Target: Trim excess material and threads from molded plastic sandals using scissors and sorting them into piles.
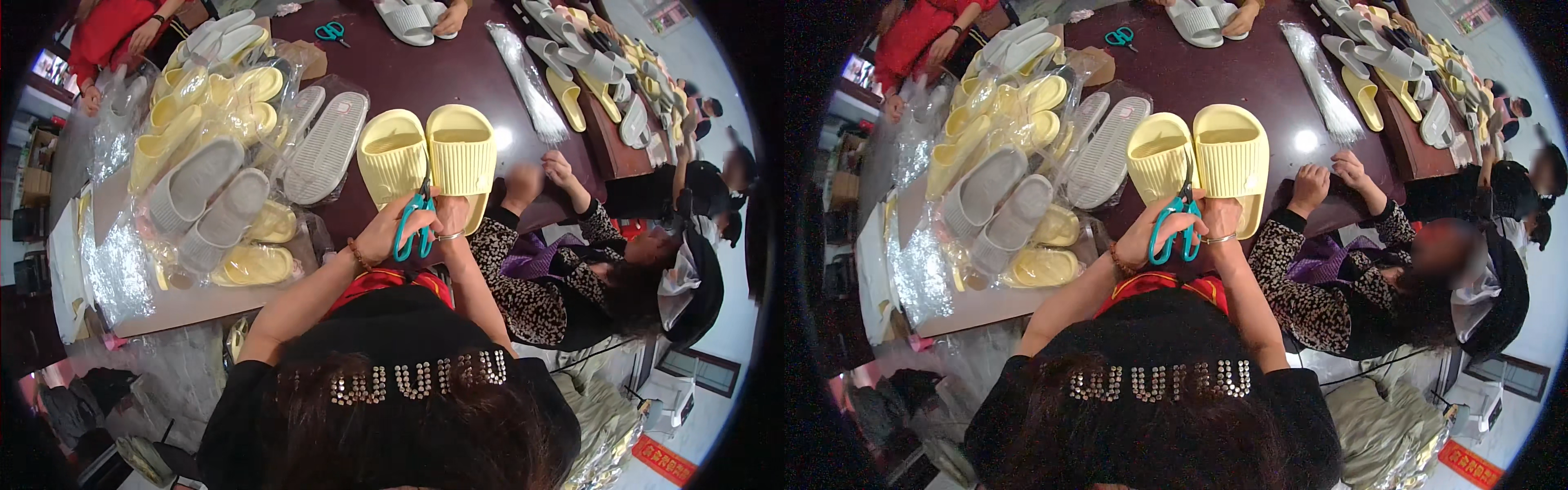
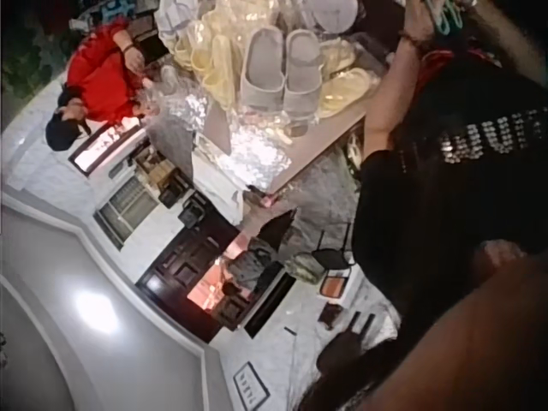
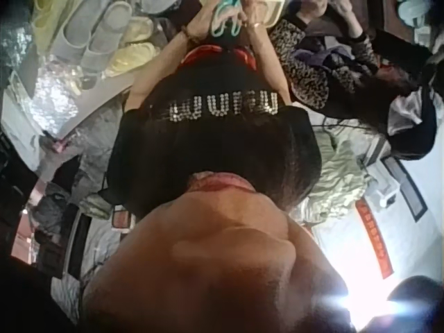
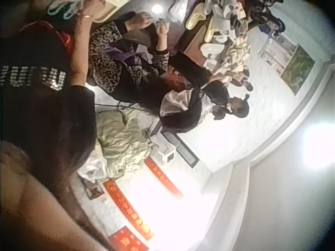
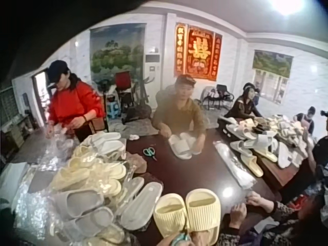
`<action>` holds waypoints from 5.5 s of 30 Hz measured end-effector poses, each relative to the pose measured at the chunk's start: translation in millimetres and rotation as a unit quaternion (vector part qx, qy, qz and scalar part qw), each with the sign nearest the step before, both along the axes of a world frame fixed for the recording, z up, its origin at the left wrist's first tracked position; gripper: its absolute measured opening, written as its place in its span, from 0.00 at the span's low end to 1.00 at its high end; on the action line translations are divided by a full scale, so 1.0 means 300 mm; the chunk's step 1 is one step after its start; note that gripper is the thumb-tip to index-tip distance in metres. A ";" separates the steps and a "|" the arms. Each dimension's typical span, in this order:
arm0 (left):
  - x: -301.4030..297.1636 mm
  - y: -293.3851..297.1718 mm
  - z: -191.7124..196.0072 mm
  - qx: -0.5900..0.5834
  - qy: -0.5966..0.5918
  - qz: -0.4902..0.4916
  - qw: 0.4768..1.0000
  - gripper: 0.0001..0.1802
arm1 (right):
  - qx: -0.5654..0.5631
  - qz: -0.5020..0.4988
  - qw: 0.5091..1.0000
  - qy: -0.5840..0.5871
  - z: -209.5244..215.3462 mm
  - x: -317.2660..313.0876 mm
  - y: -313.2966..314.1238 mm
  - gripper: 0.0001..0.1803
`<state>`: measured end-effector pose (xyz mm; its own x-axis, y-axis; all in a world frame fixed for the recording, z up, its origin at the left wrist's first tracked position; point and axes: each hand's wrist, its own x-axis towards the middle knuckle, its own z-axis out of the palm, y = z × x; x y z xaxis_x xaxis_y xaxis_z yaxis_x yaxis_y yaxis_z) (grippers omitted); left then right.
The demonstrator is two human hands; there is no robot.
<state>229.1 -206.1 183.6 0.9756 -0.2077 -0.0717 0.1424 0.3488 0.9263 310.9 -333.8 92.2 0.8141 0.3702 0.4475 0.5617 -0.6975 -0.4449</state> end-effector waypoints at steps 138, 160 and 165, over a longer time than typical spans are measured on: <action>-0.159 0.210 -0.123 0.013 0.029 0.093 0.995 0.24 | 0.302 0.358 0.729 0.499 0.230 -0.240 0.157 0.08; -0.532 0.310 -0.388 0.649 0.078 0.069 0.754 0.17 | 0.231 -0.053 0.795 0.558 -0.299 -0.096 0.058 0.31; -0.521 0.327 -0.356 0.603 0.122 0.037 0.788 0.25 | 0.409 -0.098 0.743 0.521 -0.247 -0.094 0.173 0.27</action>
